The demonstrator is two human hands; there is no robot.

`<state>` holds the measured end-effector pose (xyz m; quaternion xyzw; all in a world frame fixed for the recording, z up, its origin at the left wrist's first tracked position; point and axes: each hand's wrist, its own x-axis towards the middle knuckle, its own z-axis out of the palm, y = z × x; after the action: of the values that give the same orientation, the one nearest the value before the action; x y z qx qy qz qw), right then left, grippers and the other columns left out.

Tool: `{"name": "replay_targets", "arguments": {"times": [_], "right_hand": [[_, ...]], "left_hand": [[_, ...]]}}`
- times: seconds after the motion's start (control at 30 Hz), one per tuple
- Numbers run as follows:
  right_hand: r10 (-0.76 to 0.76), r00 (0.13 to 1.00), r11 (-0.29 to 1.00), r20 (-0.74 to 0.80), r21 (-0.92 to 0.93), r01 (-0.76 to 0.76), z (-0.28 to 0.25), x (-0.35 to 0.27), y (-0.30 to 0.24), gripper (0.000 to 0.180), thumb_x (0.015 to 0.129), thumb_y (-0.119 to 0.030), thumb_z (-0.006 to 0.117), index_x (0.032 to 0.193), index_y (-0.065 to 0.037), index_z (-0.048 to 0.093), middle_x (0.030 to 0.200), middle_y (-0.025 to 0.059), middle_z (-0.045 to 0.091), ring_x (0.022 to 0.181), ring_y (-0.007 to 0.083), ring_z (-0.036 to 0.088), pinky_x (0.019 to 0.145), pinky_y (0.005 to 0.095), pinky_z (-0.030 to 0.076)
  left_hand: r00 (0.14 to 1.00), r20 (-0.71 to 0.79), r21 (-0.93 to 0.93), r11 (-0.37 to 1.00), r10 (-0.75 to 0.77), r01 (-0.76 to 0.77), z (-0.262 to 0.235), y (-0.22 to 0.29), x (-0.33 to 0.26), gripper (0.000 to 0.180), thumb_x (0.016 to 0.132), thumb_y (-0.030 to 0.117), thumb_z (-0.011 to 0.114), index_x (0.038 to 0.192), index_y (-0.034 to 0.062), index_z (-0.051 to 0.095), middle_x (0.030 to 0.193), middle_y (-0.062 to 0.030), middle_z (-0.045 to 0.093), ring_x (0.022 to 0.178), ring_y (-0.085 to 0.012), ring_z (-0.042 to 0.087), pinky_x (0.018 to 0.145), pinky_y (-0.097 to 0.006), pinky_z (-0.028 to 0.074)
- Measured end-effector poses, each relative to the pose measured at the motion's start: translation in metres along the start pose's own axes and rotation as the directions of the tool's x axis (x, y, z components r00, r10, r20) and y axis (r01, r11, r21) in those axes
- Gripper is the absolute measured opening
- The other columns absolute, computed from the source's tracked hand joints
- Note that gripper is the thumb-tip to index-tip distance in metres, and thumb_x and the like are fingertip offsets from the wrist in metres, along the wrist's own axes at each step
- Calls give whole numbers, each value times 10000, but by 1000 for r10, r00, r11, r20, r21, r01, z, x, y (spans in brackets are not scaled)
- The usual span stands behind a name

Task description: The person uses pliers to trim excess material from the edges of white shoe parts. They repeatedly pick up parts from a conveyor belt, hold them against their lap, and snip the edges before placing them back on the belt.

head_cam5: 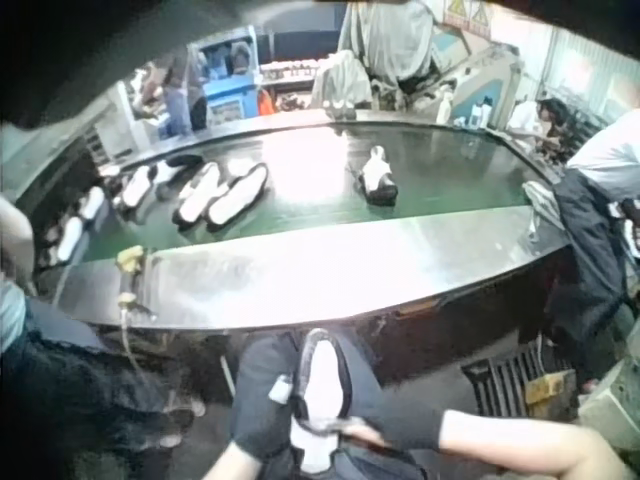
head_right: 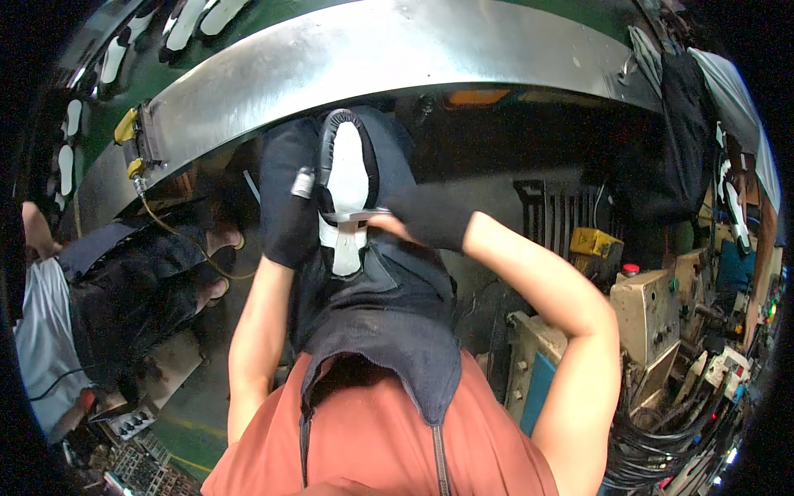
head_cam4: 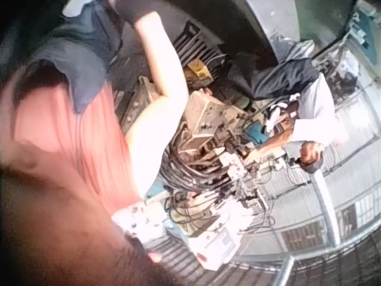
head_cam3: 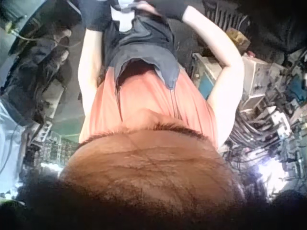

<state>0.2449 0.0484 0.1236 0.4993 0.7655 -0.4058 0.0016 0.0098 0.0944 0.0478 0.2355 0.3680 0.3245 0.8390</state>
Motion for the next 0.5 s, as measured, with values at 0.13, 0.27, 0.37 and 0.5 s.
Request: {"name": "replay_targets", "arguments": {"times": [0.13,0.27,0.37,0.5], "right_hand": [[39,986,999,-163,4,-39,12,-50,33,405,933,-395,492,840,-44,671,718,203,620,621,353,603,580,413,462],[21,989,1000,-145,4,-21,-13,-46,2,411,932,-390,489,806,-41,664,700,193,619,629,346,612,553,404,464],[-364,862,931,-354,-182,318,-30,-21,-58,512,919,-431,485,679,4,613,637,198,598,602,344,620,537,408,485],[-423,869,886,-259,-320,336,-19,12,-6,510,897,-470,503,708,-5,593,625,177,587,566,342,615,527,406,498]], "left_hand": [[815,-62,760,557,576,-335,-12,-47,16,387,962,243,461,1247,-16,424,1153,-200,565,1067,-309,559,901,-364,433],[798,-11,946,264,603,-187,21,-40,2,385,905,237,523,1189,-4,427,1044,-248,580,961,-406,583,808,-417,462],[829,4,946,267,560,-185,28,-24,0,596,833,287,629,1280,-8,367,1092,-249,573,954,-381,598,787,-427,476],[913,78,898,370,401,-239,21,-22,-2,860,754,316,738,1375,-22,248,1016,-197,614,1004,-282,589,935,-396,409]]}}
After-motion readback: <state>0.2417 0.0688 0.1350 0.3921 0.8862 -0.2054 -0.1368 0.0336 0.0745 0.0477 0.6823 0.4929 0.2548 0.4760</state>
